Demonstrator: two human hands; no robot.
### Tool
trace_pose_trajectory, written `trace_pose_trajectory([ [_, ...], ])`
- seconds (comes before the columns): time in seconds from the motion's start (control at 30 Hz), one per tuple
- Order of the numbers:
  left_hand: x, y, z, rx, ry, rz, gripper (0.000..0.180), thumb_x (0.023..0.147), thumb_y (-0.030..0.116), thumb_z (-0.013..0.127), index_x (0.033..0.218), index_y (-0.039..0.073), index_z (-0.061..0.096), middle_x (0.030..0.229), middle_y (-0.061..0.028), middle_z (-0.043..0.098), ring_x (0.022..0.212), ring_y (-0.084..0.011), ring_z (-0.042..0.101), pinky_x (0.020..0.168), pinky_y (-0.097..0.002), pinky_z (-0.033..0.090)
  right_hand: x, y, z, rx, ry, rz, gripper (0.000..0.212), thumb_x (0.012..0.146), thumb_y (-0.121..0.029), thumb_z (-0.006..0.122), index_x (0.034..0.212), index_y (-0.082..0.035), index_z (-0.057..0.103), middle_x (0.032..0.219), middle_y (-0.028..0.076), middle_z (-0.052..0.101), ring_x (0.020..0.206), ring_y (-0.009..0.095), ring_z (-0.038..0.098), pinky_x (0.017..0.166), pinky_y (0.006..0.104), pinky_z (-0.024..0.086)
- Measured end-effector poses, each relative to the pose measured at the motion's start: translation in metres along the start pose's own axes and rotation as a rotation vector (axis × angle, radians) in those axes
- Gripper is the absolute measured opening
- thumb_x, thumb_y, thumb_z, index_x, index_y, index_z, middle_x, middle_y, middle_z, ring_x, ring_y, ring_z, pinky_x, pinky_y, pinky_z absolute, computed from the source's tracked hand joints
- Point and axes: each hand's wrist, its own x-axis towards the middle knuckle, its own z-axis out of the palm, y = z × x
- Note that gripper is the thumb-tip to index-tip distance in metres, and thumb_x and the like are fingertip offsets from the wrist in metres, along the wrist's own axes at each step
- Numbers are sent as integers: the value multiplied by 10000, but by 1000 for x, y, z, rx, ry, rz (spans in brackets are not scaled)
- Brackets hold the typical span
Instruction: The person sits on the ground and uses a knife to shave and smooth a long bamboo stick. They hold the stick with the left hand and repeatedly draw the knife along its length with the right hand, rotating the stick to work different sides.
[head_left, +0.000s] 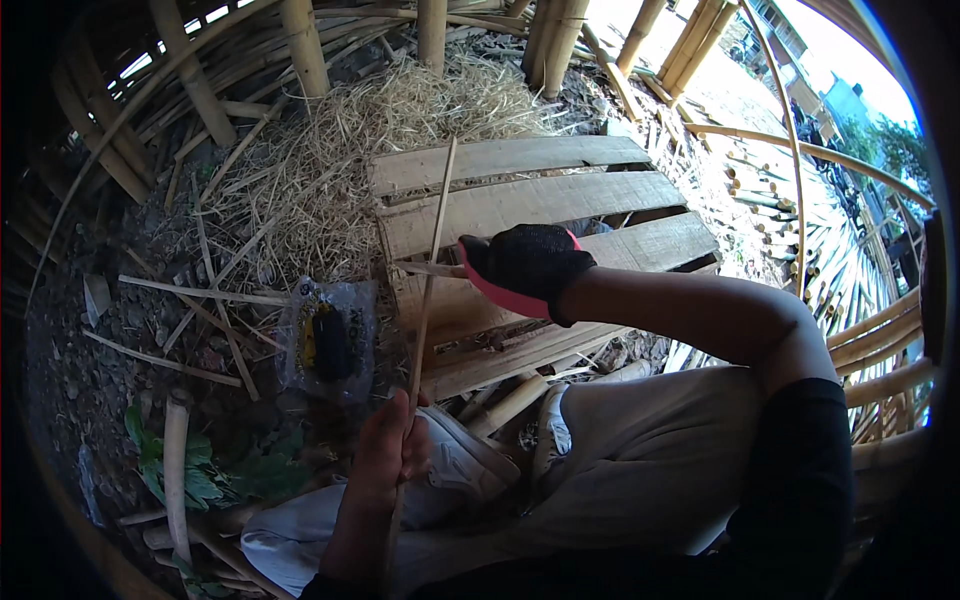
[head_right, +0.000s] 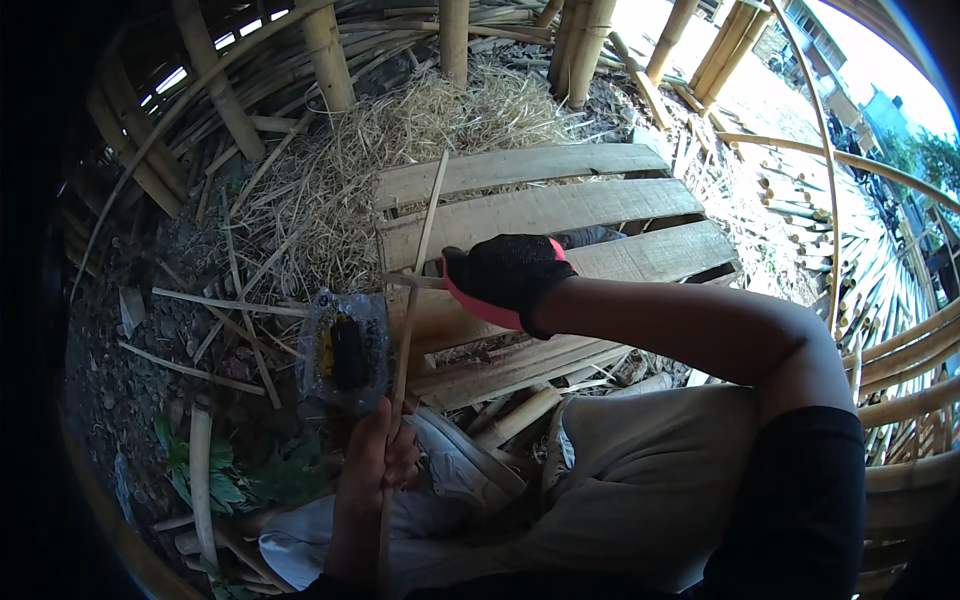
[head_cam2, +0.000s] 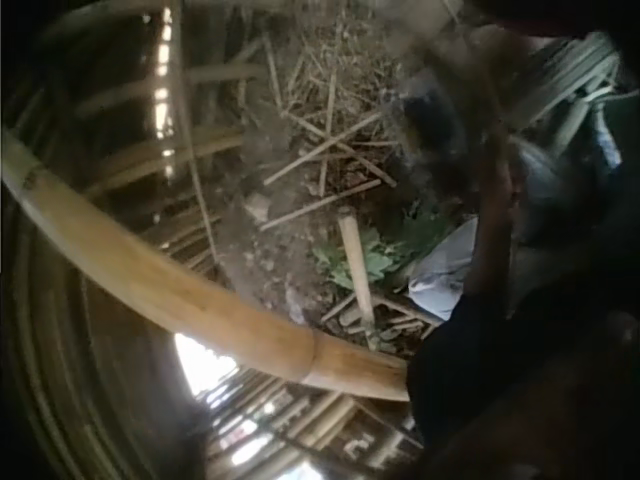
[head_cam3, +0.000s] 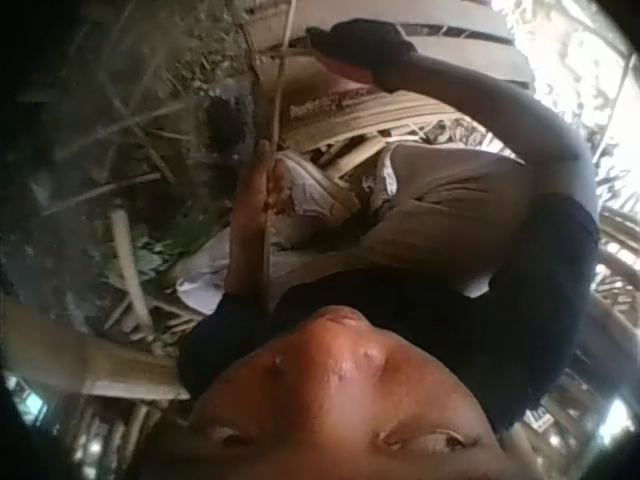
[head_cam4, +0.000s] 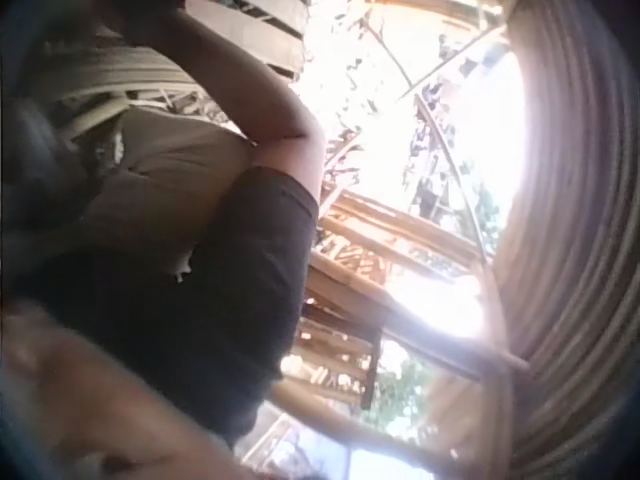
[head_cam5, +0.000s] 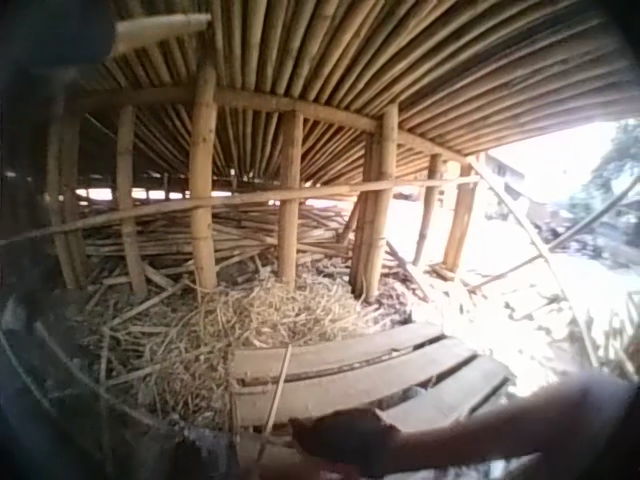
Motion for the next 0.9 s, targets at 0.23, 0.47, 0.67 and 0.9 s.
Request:
trace_pose_trajectory([
  [0.23,2,-1,-5,-55,-48,-48,487,1028,574,529,1137,100,549,582,66,336,407,-46,307,409,-235,271,-1,-17,-11,-43,-70,-69,657,1045,-525,294,911,-77,756,879,207,735,871,411,708,839,492,551],
  [0.47,2,1,-9,-94,-58,-104,485,1016,580,549,1128,108,547,579,65,336,402,-44,313,402,-235,277,0,-22,-19,-59,-108,-29,647,1053,-508,258,1017,-91,751,950,192,744,967,408,704,917,497,529],
  [0.67,0,4,-3,-82,-51,-83,475,1012,572,565,1119,110,553,571,60,340,402,-51,321,421,-237,298,12,-19,-31,-70,-66,-3,660,1044,-511,284,968,-62,761,982,214,736,951,414,700,920,475,532],
  [0.9,-1,5,-5,-89,-56,-98,443,1032,534,553,1109,98,563,561,58,342,404,-49,331,423,-244,305,3,-34,-28,-83,-159,30,571,1036,-471,310,1073,-93,735,1102,199,730,1063,403,685,950,472,527],
])
